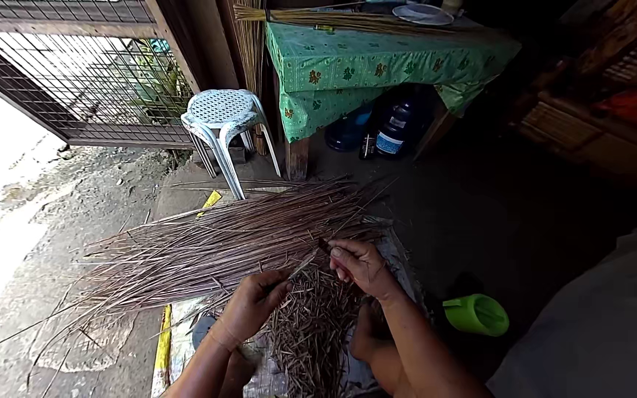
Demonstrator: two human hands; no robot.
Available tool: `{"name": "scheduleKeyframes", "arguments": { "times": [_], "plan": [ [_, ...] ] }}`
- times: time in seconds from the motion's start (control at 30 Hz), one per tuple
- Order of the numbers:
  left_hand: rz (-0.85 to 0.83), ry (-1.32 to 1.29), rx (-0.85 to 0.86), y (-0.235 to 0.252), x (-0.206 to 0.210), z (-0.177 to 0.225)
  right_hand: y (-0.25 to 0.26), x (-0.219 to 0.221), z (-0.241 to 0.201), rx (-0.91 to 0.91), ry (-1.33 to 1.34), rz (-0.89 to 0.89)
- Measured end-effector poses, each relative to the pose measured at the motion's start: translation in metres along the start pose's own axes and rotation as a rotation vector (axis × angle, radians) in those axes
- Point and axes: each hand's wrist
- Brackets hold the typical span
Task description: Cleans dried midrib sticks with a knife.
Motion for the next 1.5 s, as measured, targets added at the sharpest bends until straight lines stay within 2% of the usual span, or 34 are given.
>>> {"name": "scheduleKeyframes", "arguments": {
  "times": [0.13,0.3,0.37,0.47,0.57,0.73,1.0,1.07,1.2,1.27,1.43,1.5],
  "plan": [
    [0.007,0.038,-0.009,0.0,0.001,0.002,0.001,-0.002,0.001,-0.019,-0.008,0.059],
    [0.01,0.057,0.012,-0.002,0.001,-0.003,0.005,-0.009,0.0,-0.005,0.073,0.248],
    [0.005,0.053,0.012,-0.001,0.001,-0.003,0.003,-0.01,0.0,0.026,0.103,0.175],
    [-0.018,0.03,0.021,0.002,0.002,-0.001,-0.002,-0.001,-0.002,0.091,0.094,-0.026],
    [-0.043,0.001,0.027,0.001,0.002,-0.001,-0.001,0.006,-0.001,0.071,0.107,-0.074],
    [-0.087,-0.054,0.027,0.001,-0.001,-0.001,0.002,0.004,0.005,-0.059,0.082,0.044],
    [-0.086,-0.041,0.034,0.0,-0.004,-0.002,0.007,-0.014,0.002,-0.061,0.204,0.263],
    [-0.084,-0.027,0.02,0.0,-0.004,-0.002,0.006,-0.015,0.002,-0.035,0.223,0.228],
    [-0.067,0.0,0.001,0.003,-0.002,0.0,-0.001,-0.005,0.0,0.059,0.118,0.013],
    [-0.053,0.037,-0.009,0.005,-0.002,0.003,0.0,-0.004,0.001,0.048,0.082,0.078],
    [-0.072,0.065,-0.03,0.005,-0.006,0.007,0.006,-0.017,0.003,0.037,0.122,0.378],
    [-0.105,0.06,-0.037,0.005,-0.006,0.009,0.008,-0.022,0.002,0.045,0.161,0.429]
  ]
}}
Point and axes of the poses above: each hand's wrist, its own y-axis towards the middle knuckle, its own x-axis out of the palm, z = x × y, and after that the axes turned 7 degrees about x, right-handed
